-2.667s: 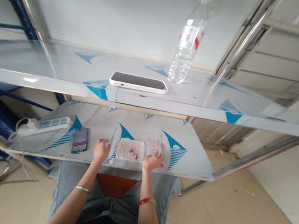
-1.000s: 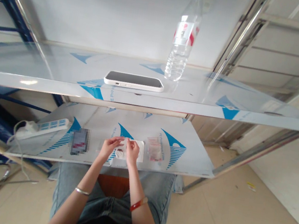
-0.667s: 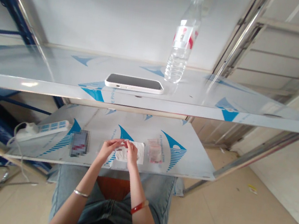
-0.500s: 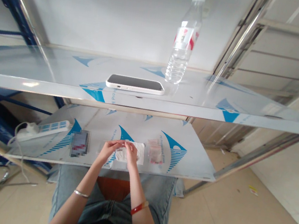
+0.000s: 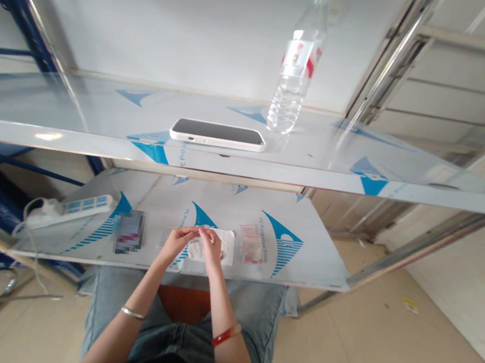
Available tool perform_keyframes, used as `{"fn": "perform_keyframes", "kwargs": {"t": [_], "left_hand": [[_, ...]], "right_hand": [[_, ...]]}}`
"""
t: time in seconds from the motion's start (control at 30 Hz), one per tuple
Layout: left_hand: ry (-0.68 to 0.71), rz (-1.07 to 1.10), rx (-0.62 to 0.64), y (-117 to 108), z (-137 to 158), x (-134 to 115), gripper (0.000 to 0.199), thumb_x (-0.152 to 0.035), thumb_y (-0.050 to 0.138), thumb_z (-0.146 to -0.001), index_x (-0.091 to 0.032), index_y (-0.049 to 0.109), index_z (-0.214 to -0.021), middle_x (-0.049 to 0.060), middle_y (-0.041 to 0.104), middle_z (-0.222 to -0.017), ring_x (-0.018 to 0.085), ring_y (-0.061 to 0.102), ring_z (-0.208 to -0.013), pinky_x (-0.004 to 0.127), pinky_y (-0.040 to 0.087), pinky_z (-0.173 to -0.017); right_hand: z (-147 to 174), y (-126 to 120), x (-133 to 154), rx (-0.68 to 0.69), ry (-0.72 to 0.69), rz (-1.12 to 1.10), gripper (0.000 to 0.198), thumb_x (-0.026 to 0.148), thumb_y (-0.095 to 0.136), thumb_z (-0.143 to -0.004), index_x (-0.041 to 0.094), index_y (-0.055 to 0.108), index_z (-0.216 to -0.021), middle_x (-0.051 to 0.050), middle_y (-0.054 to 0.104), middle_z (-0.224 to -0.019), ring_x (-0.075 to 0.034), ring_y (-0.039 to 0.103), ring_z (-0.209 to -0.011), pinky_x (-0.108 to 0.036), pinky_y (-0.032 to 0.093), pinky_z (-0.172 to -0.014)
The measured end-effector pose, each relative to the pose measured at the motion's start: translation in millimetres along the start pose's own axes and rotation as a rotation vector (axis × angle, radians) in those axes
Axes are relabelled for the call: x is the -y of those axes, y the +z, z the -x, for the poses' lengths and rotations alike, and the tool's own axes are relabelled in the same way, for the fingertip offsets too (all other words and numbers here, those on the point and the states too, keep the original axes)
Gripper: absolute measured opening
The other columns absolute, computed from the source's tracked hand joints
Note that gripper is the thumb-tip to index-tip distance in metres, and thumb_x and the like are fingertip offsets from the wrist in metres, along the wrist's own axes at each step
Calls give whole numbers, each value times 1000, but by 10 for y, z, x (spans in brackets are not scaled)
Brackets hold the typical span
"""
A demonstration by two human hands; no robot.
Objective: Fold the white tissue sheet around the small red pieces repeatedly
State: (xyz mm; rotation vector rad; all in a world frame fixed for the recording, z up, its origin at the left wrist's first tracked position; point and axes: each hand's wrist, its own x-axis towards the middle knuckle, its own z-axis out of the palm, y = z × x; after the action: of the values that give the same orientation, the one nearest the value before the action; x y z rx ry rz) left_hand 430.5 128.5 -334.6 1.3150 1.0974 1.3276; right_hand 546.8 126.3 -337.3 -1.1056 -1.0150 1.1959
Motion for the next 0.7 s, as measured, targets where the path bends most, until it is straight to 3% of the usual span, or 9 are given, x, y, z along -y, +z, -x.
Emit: {"fn": "perform_keyframes", "kwargs": {"t": [0.3,0.7], "left_hand": [[56,-52,22,-14,-23,72,24,-34,64,-71,-16,74,-84,8,71,-99,27,65,-100,42,46,-95],[116,-199,76,12,-13,90,31,-32,63,-75,-18,71,-102,10,64,-117,28,53,-119,44,42,-101]], "right_hand": [[2,-1,5,-24,19,10,25,43,62,-64,18,61,-67,-2,65,-75,-21,57,-84,-27,41,-71],[11,-43,46,-37,24,-9,37,54,66,-63,17,63,-65,-3,64,-68,-18,56,-72,-24,38,-59]]}}
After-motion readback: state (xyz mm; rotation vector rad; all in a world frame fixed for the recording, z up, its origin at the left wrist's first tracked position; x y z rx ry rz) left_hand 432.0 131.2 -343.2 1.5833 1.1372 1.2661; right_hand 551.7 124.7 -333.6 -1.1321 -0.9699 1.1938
